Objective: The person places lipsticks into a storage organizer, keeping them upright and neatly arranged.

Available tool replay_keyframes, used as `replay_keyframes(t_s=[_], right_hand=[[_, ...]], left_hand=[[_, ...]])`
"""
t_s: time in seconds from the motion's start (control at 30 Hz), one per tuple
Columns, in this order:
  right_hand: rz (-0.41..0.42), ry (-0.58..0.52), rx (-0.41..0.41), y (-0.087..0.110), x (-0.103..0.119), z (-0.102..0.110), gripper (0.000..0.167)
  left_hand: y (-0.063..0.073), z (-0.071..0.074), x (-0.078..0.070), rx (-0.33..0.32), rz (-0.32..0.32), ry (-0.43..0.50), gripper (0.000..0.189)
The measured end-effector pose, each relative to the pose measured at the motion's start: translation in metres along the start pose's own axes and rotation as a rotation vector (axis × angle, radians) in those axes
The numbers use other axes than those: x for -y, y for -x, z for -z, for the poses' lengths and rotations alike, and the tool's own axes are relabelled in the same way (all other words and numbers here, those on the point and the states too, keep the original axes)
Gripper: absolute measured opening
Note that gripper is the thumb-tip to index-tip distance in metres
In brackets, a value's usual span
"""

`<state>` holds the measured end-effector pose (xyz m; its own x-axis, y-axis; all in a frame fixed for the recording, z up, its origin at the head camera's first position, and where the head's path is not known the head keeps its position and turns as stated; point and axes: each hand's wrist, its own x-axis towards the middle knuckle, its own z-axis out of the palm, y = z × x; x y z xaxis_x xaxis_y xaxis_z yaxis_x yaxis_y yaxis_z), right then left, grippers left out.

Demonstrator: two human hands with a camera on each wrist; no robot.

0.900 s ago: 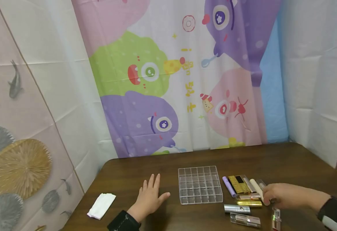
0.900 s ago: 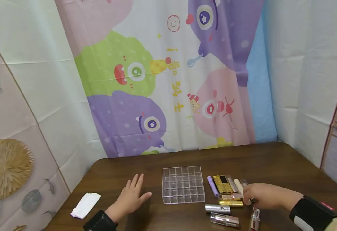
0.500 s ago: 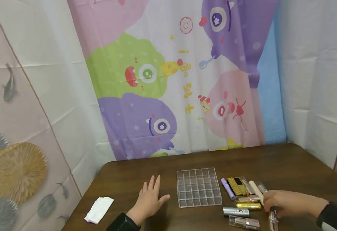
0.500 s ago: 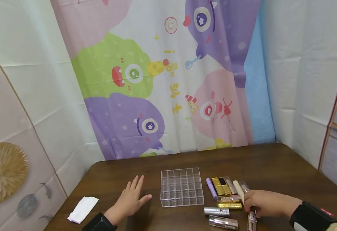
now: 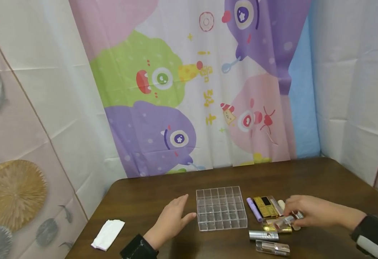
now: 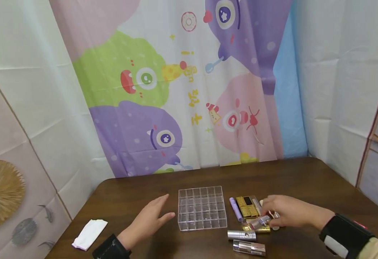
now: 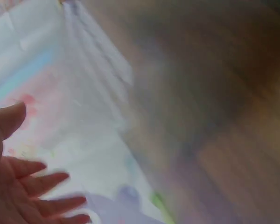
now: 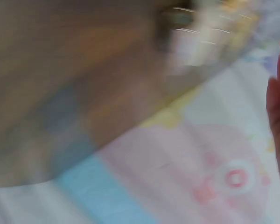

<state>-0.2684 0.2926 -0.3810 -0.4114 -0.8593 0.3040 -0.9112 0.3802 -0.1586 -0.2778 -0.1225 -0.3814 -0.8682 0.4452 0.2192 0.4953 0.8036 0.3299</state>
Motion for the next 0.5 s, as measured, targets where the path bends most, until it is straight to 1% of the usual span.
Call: replay_keyframes(t_s=[0.07,0.13,0.2,0.27,0.3,0.37,0.43,0.5], right_hand=[[-0.019,0.03,-0.05,-0.025,0.007,0.006,0.019],[-0.007,0.077,-0.089,-0.051,0.014,0.007,0.018],[0.017,0.128,-0.105,-0.074,0.018,0.007,0.019],[0.02,0.178,-0.108,-0.094,0.021,0.006,0.018],[0.02,0.202,-0.107,-0.102,0.022,0.006,0.018],[-0.005,0.224,-0.092,-0.115,0.024,0.006,0.015],[-0.034,0.234,-0.081,-0.124,0.024,0.005,0.014],[-0.039,0.236,-0.082,-0.132,0.025,0.004,0.014]], left_hand=[[-0.005,0.004,-0.013,-0.023,-0.066,0.03,0.055],[-0.012,0.006,-0.026,-0.043,-0.114,0.054,0.048],[-0.018,0.009,-0.039,-0.054,-0.147,0.065,0.043],[-0.024,0.011,-0.047,-0.074,-0.184,0.059,0.041],[-0.027,0.012,-0.05,-0.081,-0.197,0.054,0.041],[-0.03,0.014,-0.054,-0.087,-0.213,0.044,0.041],[-0.031,0.014,-0.054,-0.099,-0.227,0.028,0.039],[-0.03,0.014,-0.054,-0.107,-0.23,0.016,0.034]])
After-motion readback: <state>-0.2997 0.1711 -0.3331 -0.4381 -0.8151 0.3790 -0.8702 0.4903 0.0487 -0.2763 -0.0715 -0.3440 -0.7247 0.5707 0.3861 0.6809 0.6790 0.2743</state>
